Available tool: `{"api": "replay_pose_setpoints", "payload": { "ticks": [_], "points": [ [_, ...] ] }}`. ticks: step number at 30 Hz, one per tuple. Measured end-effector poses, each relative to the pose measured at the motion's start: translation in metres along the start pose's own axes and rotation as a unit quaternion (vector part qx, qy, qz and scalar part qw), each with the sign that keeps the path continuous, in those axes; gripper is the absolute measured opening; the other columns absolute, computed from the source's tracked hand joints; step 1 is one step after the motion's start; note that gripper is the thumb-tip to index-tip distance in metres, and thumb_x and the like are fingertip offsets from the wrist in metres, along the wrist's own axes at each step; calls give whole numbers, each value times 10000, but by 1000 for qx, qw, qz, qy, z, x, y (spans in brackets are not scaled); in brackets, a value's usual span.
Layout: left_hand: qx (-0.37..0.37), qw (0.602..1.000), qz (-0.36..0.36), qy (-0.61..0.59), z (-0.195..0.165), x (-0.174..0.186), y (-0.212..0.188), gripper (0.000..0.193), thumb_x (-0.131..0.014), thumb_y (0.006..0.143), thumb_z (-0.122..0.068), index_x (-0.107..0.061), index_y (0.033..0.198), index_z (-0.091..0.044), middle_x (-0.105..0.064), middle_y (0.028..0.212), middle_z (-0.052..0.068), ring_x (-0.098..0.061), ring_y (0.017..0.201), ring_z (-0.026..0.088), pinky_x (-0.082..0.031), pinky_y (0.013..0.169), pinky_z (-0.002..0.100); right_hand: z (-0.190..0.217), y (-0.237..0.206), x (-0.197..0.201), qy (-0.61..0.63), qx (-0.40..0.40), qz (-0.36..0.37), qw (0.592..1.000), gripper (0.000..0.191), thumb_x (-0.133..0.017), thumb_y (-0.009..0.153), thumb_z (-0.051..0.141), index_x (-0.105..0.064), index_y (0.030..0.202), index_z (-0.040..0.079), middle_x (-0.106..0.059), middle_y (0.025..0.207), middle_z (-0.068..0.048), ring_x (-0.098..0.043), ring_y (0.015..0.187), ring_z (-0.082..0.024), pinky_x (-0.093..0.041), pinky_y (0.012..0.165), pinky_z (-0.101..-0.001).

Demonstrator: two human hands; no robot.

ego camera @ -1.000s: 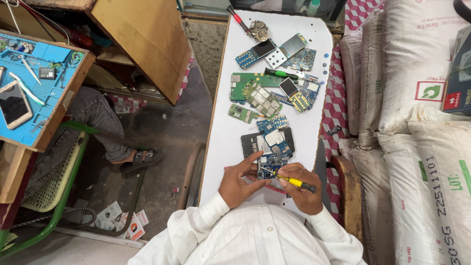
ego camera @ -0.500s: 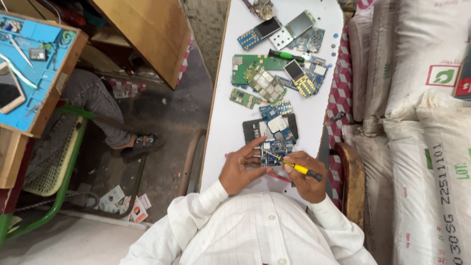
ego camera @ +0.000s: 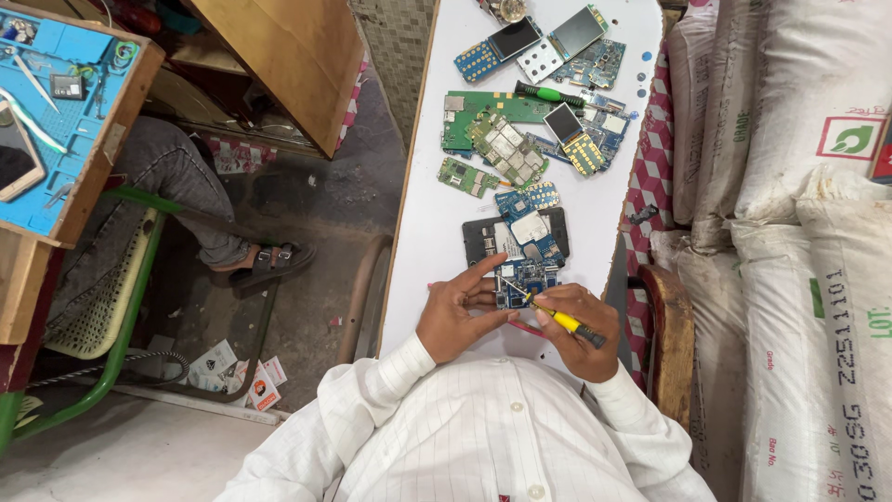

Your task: The person sits at a workbench holding a blue phone motherboard in one hand and uses a screwdriver to work on components on the board. Near the end they pick up a pink brush and brush the surface of the board.

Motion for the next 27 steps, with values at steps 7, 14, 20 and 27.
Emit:
{"api": "replay_pose_setpoints", "payload": {
  "ticks": [7,14,20,27],
  "points": [
    [12,1000,-28,0,-2,2,0,777,-799,846,4,-447,1535,-71,-766,1170,150,-763,1034,189,-646,906,324,2,0,-2,15,-4,10,1000,176,-699,888,-18,-717,1060,14,-756,1030,-135,-758,997,-268,-596,878,-351],
    [15,999,-35,3,-2,4,0,774,-805,837,18,-452,1524,-35,-773,1153,153,-763,1021,181,-637,917,306,1,-2,-1,28,20,27,999,165,-701,909,-13,-706,1073,4,-751,1044,-157,-749,1043,-270,-595,912,-354],
    [1,996,-71,-46,2,8,3,804,-816,822,11,-443,1533,-27,-765,1162,165,-749,1022,186,-634,908,329,-13,-4,10,90,-32,-102,990,142,-618,980,-16,-660,1114,3,-710,1207,-192,-721,1065,-221,-616,918,-329],
    [-14,997,-66,-28,-1,8,1,802,-815,831,15,-434,1535,-17,-762,1173,167,-756,1042,196,-632,950,337,-22,-8,17,96,-48,-121,987,163,-605,997,-50,-655,1149,-15,-690,1234,-209,-703,1027,-210,-599,928,-334]
  ]
}}
Point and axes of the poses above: each hand's wrist, its own y-axis towards the middle knuckle, its own x-axis out of the back of the hand, z = x × y, the point moved 3 cm from there along y, towards the middle knuckle
